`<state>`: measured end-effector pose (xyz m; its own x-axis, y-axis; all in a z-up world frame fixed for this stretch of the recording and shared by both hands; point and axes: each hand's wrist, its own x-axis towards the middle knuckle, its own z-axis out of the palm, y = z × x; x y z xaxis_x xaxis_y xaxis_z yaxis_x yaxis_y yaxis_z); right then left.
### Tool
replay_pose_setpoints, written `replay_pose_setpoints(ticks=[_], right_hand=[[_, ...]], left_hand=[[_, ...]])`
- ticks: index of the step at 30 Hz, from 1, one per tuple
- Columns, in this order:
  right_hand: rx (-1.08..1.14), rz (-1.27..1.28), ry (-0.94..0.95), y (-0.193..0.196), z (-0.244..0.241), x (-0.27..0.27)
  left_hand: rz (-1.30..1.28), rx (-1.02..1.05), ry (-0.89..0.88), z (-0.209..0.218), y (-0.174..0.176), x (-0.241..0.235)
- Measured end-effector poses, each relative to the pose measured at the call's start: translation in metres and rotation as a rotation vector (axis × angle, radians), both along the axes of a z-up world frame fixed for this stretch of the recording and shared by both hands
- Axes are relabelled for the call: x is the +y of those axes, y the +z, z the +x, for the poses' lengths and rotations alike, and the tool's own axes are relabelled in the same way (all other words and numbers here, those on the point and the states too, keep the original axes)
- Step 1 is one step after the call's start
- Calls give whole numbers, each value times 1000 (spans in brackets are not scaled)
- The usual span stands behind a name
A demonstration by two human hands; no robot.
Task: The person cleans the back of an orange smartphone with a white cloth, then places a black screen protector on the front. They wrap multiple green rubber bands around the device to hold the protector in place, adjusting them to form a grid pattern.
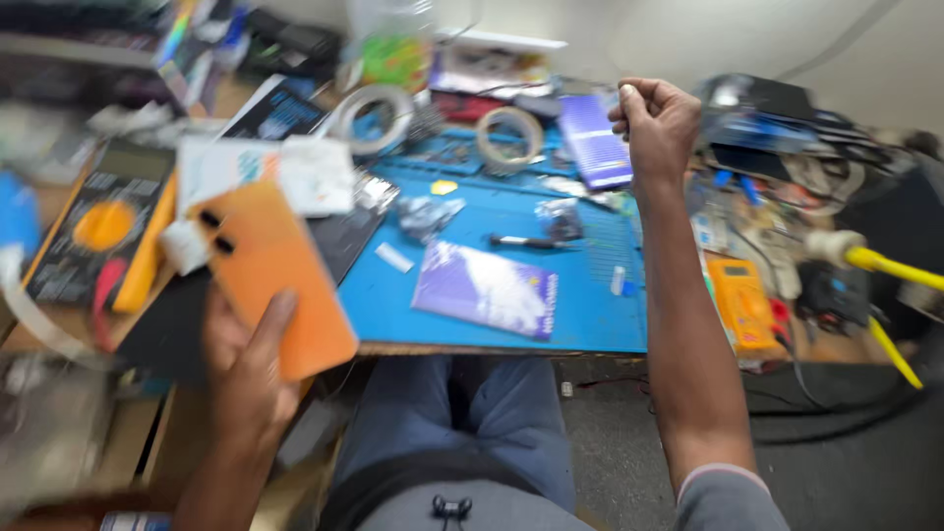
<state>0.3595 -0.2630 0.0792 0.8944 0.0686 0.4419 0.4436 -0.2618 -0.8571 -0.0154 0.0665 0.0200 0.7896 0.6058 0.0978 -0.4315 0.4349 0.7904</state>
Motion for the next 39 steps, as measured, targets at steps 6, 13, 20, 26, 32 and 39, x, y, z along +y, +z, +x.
replay_pose_setpoints(ticks=[6, 13, 20, 26, 32, 39], right_hand=[[-16, -393, -237, -10, 84, -67], [-186, -843, -512, -40, 123, -75], [-209, -1363, -659, -51, 148, -52], [-215, -284, -408, -16, 119, -67], [202, 542, 133, 20, 17, -60], [-157, -222, -51, 11, -186, 17]], left_hand=[[82, 51, -34, 5, -7, -14], [37, 119, -185, 36, -4, -36], [0, 85, -209, 42, 4, -54], [1, 204, -213, 44, 5, -42], [-77, 80, -233, 94, 4, -57], [-99, -76, -328, 124, -1, -102]])
